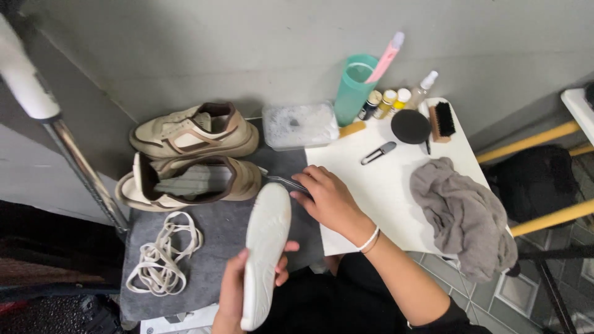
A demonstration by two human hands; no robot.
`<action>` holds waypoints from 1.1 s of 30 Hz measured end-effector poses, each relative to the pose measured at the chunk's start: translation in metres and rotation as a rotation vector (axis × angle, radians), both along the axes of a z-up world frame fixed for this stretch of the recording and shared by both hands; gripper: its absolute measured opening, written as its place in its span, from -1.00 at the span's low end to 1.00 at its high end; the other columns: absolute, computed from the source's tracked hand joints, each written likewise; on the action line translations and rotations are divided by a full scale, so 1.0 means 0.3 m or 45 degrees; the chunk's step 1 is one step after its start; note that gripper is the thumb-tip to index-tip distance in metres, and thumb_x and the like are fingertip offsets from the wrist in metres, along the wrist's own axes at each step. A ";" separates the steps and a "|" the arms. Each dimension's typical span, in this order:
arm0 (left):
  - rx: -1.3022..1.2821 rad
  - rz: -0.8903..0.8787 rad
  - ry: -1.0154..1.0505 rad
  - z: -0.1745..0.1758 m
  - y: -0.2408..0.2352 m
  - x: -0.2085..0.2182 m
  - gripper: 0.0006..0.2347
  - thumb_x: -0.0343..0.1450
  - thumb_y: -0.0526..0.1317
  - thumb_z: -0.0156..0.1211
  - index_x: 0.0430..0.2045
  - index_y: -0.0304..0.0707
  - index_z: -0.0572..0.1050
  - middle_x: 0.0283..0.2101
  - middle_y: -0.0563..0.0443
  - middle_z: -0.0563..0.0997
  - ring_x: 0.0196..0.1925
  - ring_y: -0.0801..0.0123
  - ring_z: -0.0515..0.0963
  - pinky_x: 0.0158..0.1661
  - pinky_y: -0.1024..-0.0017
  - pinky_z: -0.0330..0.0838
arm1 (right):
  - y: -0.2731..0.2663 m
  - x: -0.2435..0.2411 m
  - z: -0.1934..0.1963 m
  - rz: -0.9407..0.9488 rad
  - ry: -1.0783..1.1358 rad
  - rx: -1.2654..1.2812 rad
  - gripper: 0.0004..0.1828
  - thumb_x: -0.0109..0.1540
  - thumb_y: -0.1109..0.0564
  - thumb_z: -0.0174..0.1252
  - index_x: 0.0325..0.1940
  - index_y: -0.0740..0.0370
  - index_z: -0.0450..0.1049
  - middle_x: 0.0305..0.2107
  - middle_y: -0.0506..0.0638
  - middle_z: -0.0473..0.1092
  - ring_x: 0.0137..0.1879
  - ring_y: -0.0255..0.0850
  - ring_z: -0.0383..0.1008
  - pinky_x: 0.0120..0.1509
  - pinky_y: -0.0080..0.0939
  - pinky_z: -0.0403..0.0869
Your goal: The person cleans a white shoe insole by wiping it with a gray cloth and then scrubbing it with a small brush. The person handles the insole and the cleaning tools on a white table.
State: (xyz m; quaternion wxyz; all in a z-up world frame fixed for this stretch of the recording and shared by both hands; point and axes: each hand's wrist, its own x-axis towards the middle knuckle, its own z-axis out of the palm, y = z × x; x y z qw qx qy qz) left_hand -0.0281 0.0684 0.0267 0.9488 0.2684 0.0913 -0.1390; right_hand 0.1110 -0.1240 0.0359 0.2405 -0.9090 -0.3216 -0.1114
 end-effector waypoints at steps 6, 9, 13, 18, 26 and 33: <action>0.467 -0.109 -0.218 -0.078 0.001 0.014 -0.28 0.28 -0.11 0.40 0.35 -0.37 0.26 -0.08 -0.05 0.52 -0.32 0.50 0.50 -0.34 0.56 0.38 | 0.030 0.084 -0.052 0.032 0.251 0.004 -0.74 0.43 0.08 -0.13 -0.14 0.23 0.44 -0.25 0.05 0.34 -0.19 0.04 0.47 -0.13 0.09 0.45; 0.942 -0.151 -0.158 -0.014 -0.008 0.031 -0.30 0.23 -0.10 0.44 0.31 -0.19 0.30 0.16 -0.03 0.58 0.20 0.39 0.53 0.18 0.44 0.40 | -0.031 0.123 0.020 -0.119 0.362 0.004 -0.66 0.17 0.48 -0.07 -0.07 0.21 0.40 -0.11 0.14 0.37 -0.12 0.09 0.49 0.00 0.03 0.43; 1.078 -0.190 0.242 0.067 -0.042 0.075 -0.46 0.23 -0.12 0.40 0.15 -0.17 0.52 0.15 0.04 0.71 0.21 0.36 0.65 0.17 0.38 0.51 | -0.107 0.187 0.165 -0.256 0.350 0.035 -0.89 0.38 0.28 -0.16 -0.07 0.27 0.29 -0.26 0.24 0.37 -0.22 0.13 0.45 -0.10 0.11 0.40; 1.173 -0.202 0.008 0.057 -0.073 0.126 -0.52 0.38 -0.11 0.14 0.24 -0.14 0.41 0.25 0.03 0.59 0.31 0.25 0.55 0.20 0.27 0.46 | -0.139 0.266 0.247 -0.280 0.205 -0.237 -0.74 0.31 0.17 0.04 0.10 0.09 0.42 -0.25 0.11 0.35 -0.28 0.17 0.47 -0.37 0.17 0.40; 1.210 -0.059 -0.171 0.100 -0.126 0.149 -0.79 0.51 -0.11 -0.03 -0.21 -0.17 0.53 -0.22 0.16 0.55 -0.13 0.49 0.49 -0.06 0.46 0.33 | -0.114 0.430 0.138 -0.167 0.053 -0.515 -0.80 0.28 0.28 -0.06 -0.36 0.13 0.44 -0.46 0.02 0.25 -0.40 0.10 0.37 -0.43 0.12 0.29; 1.464 0.131 -0.420 0.048 -0.165 0.159 -0.91 0.43 -0.26 0.12 -0.47 -0.15 0.54 -0.55 0.23 0.41 -0.49 0.58 0.32 -0.42 0.51 0.18 | -0.160 0.467 0.125 -0.162 -0.046 -0.604 -0.73 0.31 0.24 -0.06 -0.41 0.14 0.50 -0.47 0.02 0.30 -0.44 0.11 0.42 -0.51 0.14 0.29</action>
